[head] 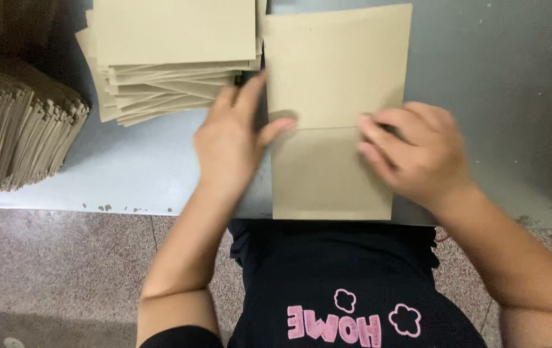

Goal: The person folds kraft paper sheets in half at a work table, creasing each fold flat by hand and stacking the folded sheets in a pile beside them, taking new sheets one at a time from a stack on the table.

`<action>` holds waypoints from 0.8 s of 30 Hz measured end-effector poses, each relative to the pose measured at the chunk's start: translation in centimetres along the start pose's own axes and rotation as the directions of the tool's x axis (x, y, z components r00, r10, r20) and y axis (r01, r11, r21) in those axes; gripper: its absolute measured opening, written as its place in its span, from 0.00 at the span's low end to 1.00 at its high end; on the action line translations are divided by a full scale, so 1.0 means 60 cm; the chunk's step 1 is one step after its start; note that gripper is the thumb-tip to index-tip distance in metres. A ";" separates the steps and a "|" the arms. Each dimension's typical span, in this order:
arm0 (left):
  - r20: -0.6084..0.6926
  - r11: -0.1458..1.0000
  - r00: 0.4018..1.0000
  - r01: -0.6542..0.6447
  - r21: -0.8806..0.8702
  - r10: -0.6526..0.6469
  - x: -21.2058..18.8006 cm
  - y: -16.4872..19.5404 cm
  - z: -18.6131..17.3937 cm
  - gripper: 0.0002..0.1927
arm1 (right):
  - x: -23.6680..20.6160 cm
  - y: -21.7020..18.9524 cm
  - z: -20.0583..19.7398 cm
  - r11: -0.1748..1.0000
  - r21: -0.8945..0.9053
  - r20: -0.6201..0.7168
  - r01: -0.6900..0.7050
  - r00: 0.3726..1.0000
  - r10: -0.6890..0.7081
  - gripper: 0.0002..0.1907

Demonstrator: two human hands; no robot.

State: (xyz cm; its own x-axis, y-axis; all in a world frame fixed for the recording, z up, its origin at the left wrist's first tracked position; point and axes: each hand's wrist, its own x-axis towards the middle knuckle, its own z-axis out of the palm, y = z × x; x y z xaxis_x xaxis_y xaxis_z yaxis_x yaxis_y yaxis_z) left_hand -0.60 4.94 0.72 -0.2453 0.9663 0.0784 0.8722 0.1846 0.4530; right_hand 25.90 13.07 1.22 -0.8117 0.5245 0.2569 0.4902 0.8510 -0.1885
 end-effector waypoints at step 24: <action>-0.714 0.787 0.361 -0.428 0.444 0.599 0.091 -0.101 -0.130 0.15 | -0.044 -0.042 -0.018 0.859 0.505 0.298 -0.080 0.951 -0.087 0.12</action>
State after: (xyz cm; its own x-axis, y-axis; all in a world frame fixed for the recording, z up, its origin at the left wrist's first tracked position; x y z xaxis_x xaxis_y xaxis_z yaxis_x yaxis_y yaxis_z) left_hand -10.50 7.69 5.34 0.1319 0.3312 0.9343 0.9794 -0.1889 -0.0713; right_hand 27.18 9.59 2.02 -0.9088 0.4167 -0.0219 0.3257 0.6755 -0.6615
